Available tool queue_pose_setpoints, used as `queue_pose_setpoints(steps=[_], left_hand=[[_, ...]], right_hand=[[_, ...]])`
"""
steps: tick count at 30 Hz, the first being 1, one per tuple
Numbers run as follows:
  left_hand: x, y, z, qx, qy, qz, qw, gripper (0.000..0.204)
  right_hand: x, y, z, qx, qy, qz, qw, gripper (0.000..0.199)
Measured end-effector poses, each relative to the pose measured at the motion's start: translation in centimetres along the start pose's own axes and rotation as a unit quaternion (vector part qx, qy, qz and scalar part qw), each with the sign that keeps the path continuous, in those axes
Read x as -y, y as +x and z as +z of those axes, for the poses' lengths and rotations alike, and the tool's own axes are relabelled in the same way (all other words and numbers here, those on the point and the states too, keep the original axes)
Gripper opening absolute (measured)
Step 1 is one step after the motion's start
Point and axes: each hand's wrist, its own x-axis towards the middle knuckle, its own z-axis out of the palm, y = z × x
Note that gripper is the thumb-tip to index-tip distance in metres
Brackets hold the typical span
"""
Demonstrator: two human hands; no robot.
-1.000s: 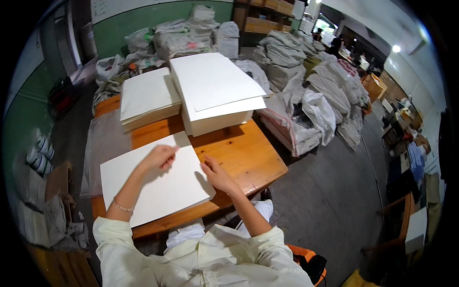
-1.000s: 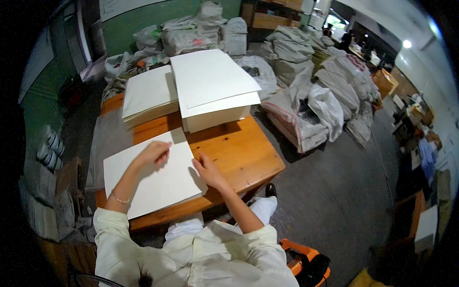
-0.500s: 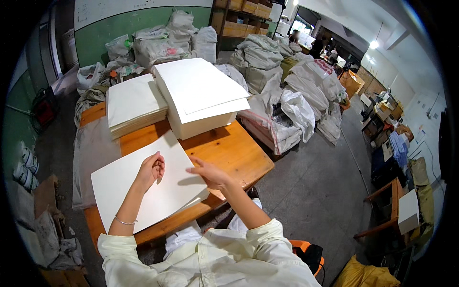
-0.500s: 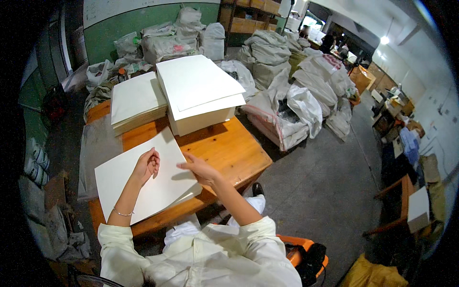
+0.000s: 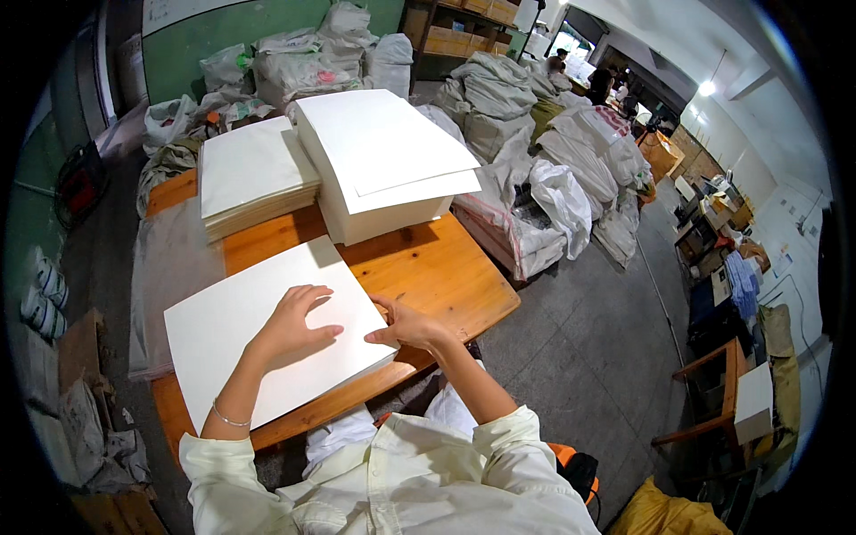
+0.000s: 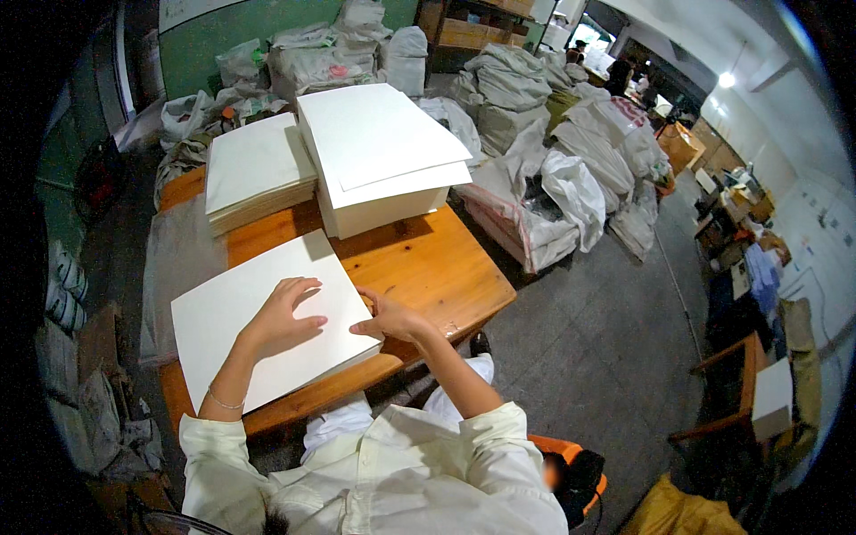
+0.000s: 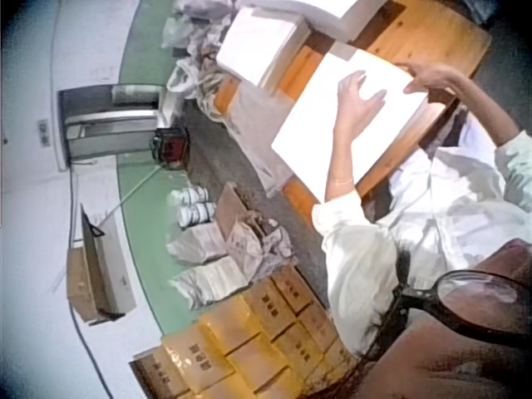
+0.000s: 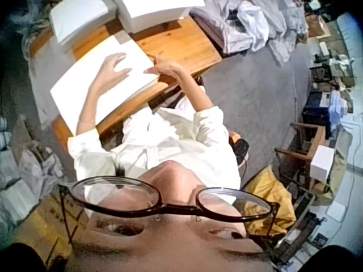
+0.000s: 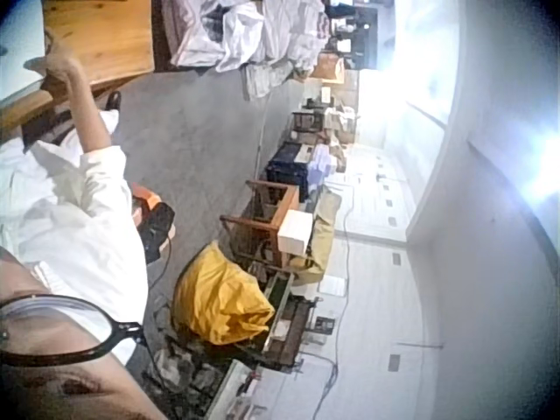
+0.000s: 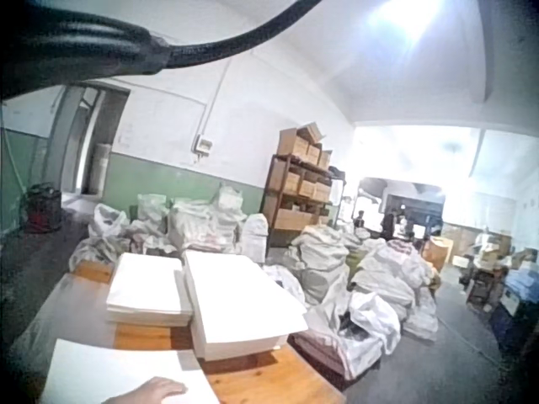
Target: The person sits on the floor in a warehouse and repeatedly packages stacks of white paper. They place a stack of paper into a clear plastic bag, smooth the surface, and seal the bag. The person then places the packaged stack on the floor and repeats the process with a new stack.
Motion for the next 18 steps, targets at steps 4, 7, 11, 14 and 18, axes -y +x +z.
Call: queue_pose_setpoints(steps=[4,7,11,14,18], left_hand=[[0.6,-0.6,0.4,0.111,0.097,0.036,0.988,0.097],[-0.4,-1.2,0.9,0.131,0.128,0.069,0.981,0.112],[0.2,-0.7,0.4,0.169,0.125,0.085,0.974,0.128],[0.1,-1.6,-0.2,0.206,0.114,0.086,0.968,0.131],[-0.2,-2.6,-0.7,0.212,0.133,0.084,0.965,0.120]], right_hand=[[0.6,-0.1,1.1,-0.050,-0.065,0.023,0.996,0.079],[0.6,0.0,1.0,-0.084,-0.089,0.038,0.992,0.085],[-0.5,0.1,0.7,-0.109,-0.071,0.037,0.991,0.083],[0.4,-0.1,1.5,-0.081,-0.014,0.023,0.996,0.080],[0.3,0.2,2.0,-0.120,-0.038,0.029,0.992,0.076]])
